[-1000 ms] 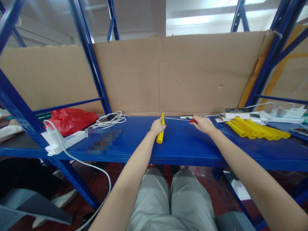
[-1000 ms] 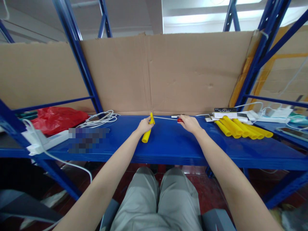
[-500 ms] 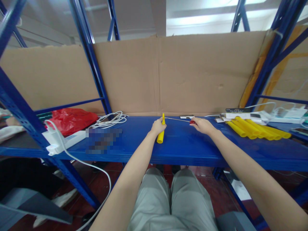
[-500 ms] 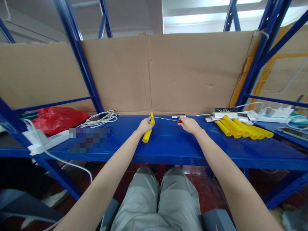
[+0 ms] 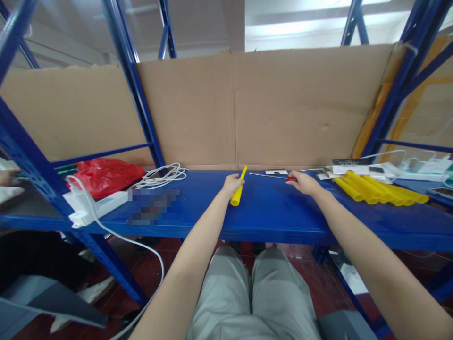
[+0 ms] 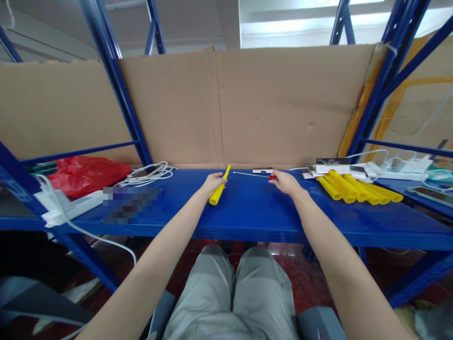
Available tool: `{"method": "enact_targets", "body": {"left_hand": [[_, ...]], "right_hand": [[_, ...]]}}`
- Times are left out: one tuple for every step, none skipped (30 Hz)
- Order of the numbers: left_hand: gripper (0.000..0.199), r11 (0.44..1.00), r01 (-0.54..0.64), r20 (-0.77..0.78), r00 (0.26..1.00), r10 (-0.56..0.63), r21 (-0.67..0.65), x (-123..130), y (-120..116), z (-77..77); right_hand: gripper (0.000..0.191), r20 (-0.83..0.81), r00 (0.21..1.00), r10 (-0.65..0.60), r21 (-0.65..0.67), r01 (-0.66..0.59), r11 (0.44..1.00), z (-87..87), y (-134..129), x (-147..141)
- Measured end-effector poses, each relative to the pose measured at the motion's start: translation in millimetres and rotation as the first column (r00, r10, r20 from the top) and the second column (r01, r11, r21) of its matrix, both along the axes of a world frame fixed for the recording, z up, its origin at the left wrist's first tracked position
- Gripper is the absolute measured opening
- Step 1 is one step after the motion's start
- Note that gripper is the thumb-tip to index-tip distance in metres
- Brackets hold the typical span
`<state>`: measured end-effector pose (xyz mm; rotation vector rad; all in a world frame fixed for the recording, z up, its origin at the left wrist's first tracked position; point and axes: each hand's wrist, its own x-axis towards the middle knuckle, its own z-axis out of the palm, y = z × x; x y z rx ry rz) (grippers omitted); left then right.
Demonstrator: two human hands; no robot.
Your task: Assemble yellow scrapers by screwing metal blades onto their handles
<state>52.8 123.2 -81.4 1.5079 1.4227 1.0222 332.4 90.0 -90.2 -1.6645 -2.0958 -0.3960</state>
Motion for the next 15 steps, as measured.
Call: {"method": "enact_targets", "body": {"left_hand": [[0.061,1.0,-0.023,-0.01,1.0,0.023,0.01,0,1,-0.9],[0.06,0.999,-0.044,-0.022,0.999,0.045,0.022,-1,2,-1.8],[0.059,0.998,-0.061,-0.033,0.998,0.062,0.034,-1,2,-2.5],[0.059,0.997,-0.069,-0.04,0.997,0.071,0.042,-1,2,-2.9],[0.06,0.997,-0.069,-0.042,0.997,0.071,0.044,-1,2,-3.0],[0.061,0.997,-0.061,-0.04,0.997,0.063,0.039,-1,1,-2.8],[0.062,0.998,-0.05,-0.039,0.998,0.051,0.028,0,0,-2.3],[0.063,0.999,-0.038,-0.041,0.998,0.039,0.013,0,-2,-1.6],[0.064,1.0,-0.027,-0.049,0.998,0.027,-0.004,1,-3,-0.9],[0.063,1.0,-0.02,-0.059,0.998,0.019,-0.019,1,-5,-0.2],[0.062,0.999,-0.015,-0.066,0.998,0.013,-0.03,2,-7,0.4],[0.06,0.999,-0.013,-0.068,0.998,0.01,-0.038,3,-8,0.8],[0.058,0.999,-0.011,-0.061,0.998,0.008,-0.043,3,-9,1.1],[0.056,0.999,-0.01,-0.048,0.999,0.007,-0.048,3,-10,1.2],[0.055,0.999,-0.008,-0.031,0.999,0.007,-0.052,4,-11,1.1]], "right_hand": [[0.011,0.004,1.0,-0.019,-0.003,0.019,1.0,-0.5,0,3],[0.011,0.012,0.999,-0.044,-0.012,0.044,0.999,-0.9,1,6],[0.011,0.021,0.997,-0.072,-0.025,0.073,0.997,-1.2,1,9],[0.01,0.033,0.994,-0.102,-0.038,0.103,0.994,-1.5,1,12],[0.01,0.046,0.99,-0.13,-0.051,0.132,0.99,-1.8,1,15],[0.01,0.058,0.986,-0.156,-0.062,0.16,0.985,-2.2,1,17],[0.009,0.069,0.981,-0.181,-0.073,0.186,0.98,-2.7,1,19],[0.009,0.077,0.976,-0.205,-0.084,0.211,0.974,-3.3,1,21],[0.009,0.082,0.971,-0.225,-0.096,0.232,0.968,-4.1,1,23],[0.009,0.084,0.966,-0.243,-0.109,0.251,0.962,-5.1,1,25],[0.01,0.084,0.963,-0.257,-0.12,0.266,0.957,-6.1,2,27],[0.01,0.085,0.96,-0.267,-0.128,0.276,0.953,-7.2,2,29],[0.011,0.085,0.959,-0.272,-0.133,0.281,0.95,-8.4,3,30],[0.013,0.086,0.957,-0.275,-0.137,0.285,0.949,-9.5,3,32],[0.014,0.088,0.956,-0.28,-0.142,0.29,0.946,-10.4,4,34]]}}
